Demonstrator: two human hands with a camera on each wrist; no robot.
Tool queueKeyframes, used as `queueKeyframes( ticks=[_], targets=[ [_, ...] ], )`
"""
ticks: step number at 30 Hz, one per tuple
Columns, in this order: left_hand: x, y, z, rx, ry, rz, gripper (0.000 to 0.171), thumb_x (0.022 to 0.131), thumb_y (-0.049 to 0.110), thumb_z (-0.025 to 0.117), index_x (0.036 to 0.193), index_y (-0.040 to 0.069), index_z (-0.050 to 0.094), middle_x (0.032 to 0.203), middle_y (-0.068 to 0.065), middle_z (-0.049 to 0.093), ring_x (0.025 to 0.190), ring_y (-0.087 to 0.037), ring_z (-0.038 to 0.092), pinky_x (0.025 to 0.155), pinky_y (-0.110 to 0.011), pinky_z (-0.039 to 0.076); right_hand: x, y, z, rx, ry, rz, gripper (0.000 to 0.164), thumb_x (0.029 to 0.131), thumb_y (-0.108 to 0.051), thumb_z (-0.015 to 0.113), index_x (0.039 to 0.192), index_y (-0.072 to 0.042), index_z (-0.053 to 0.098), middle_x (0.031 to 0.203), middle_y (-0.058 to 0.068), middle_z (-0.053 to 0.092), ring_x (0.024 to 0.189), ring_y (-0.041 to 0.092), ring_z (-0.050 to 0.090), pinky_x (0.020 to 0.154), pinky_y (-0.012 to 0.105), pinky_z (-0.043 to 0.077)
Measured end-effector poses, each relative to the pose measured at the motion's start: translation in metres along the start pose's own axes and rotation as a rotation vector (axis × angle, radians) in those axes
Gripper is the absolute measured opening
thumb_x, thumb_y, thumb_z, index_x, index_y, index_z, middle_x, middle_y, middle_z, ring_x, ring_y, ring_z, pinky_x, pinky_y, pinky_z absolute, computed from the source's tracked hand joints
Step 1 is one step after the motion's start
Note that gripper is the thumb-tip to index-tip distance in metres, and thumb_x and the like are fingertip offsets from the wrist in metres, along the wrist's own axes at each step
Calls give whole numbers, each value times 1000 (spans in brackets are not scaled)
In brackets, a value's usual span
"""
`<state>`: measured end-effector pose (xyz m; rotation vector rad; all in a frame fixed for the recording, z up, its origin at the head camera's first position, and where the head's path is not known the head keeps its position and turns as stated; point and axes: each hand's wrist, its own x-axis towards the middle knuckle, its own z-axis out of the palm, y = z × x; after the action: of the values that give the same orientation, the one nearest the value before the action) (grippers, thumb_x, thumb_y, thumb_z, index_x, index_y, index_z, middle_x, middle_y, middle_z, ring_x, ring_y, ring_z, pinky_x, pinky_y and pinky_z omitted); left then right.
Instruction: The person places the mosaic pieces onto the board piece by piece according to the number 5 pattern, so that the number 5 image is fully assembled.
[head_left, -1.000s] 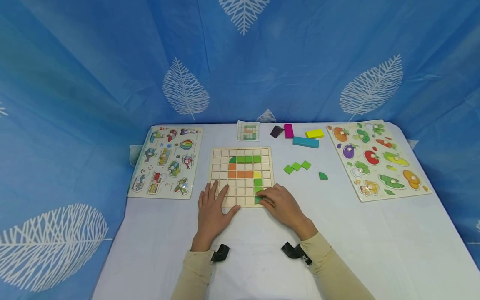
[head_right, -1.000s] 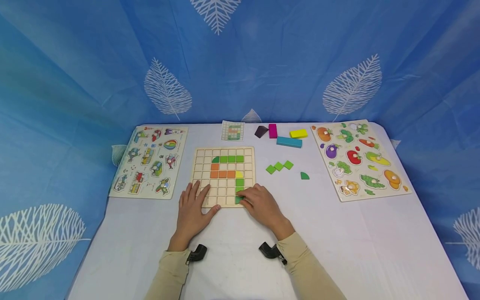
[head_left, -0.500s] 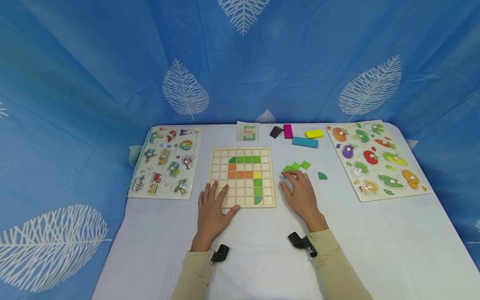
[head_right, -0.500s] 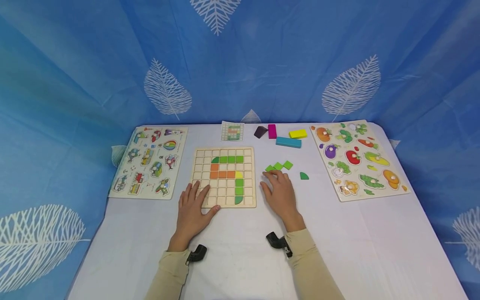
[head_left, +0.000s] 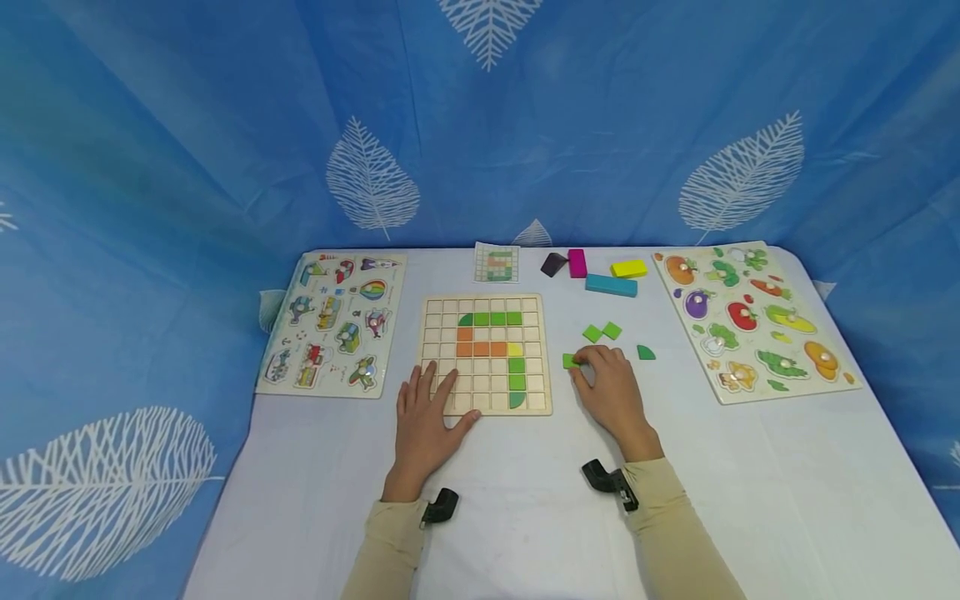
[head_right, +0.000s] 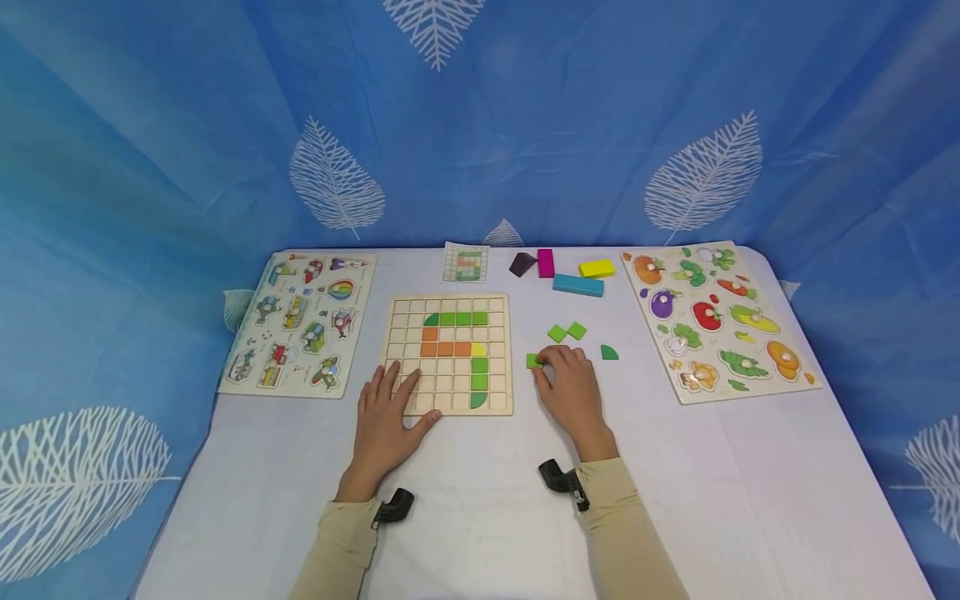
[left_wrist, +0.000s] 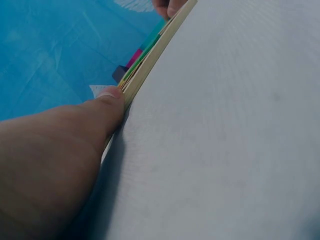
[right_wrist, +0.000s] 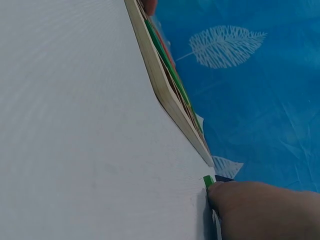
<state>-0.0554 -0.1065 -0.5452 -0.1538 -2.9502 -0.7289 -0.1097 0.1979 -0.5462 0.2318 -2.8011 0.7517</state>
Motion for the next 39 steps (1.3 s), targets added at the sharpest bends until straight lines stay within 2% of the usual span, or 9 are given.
queueKeyframes(
  ticks=[3,11,16,19,22,25,28,32,39],
  targets=[
    [0,0,0,5,-4,-2,77,88,57,70,151,18,51,166,-16,31,157,-40,17,123,-64,17,-1,0,-1,-10,-15,-13,18,95,-19,72,108,-8,69,113,11,70,101,31,58,88,46,47],
    [1,0,-1,9,-19,-17,78,88,58,70,152,19,50,167,-15,29,158,-39,15,124,-62,15,-1,-2,-3,9,-68,-61,18,95,-15,70,111,-8,69,120,11,69,105,30,58,92,46,49],
    [1,-1,0,11,-28,-17,77,89,58,69,152,19,49,168,-15,28,158,-38,14,125,-62,14,-2,-4,-2,62,-38,-86,15,95,-14,71,108,-9,68,117,11,69,107,29,59,93,45,50],
    [1,-2,1,6,-13,-9,76,88,56,71,151,18,51,167,-16,29,157,-40,16,124,-63,16,-4,-13,0,132,2,-154,12,94,-12,73,106,-10,68,116,9,68,108,28,59,94,44,50],
    [0,-2,1,9,-7,-6,76,88,56,72,151,18,51,167,-16,30,157,-40,17,123,-63,16,-7,-30,5,182,11,-268,11,92,-11,75,102,-11,71,113,7,68,105,26,60,91,43,50],
    [0,-2,2,13,-12,-6,77,88,56,71,152,19,50,167,-16,29,157,-40,17,124,-63,16,-11,-47,13,192,-14,-398,11,90,-12,77,100,-13,73,111,4,70,99,24,61,86,41,50],
    [1,-3,1,14,-16,-4,77,89,57,70,152,19,49,167,-16,29,157,-40,16,124,-63,15,-14,-61,22,164,-44,-480,10,90,-15,77,99,-17,75,111,1,70,96,20,61,83,38,49],
    [1,-2,0,17,-12,2,76,89,57,70,152,20,50,167,-16,29,157,-40,17,124,-63,16,-15,-70,27,112,-67,-508,7,92,-18,75,98,-20,76,110,-2,69,92,17,59,78,35,47],
    [0,-2,-1,6,-8,3,76,88,56,71,151,19,50,167,-16,30,157,-41,18,124,-63,16,-16,-72,29,97,-85,-520,4,93,-20,75,97,-21,77,108,-3,70,88,16,58,74,33,44]
  ],
)
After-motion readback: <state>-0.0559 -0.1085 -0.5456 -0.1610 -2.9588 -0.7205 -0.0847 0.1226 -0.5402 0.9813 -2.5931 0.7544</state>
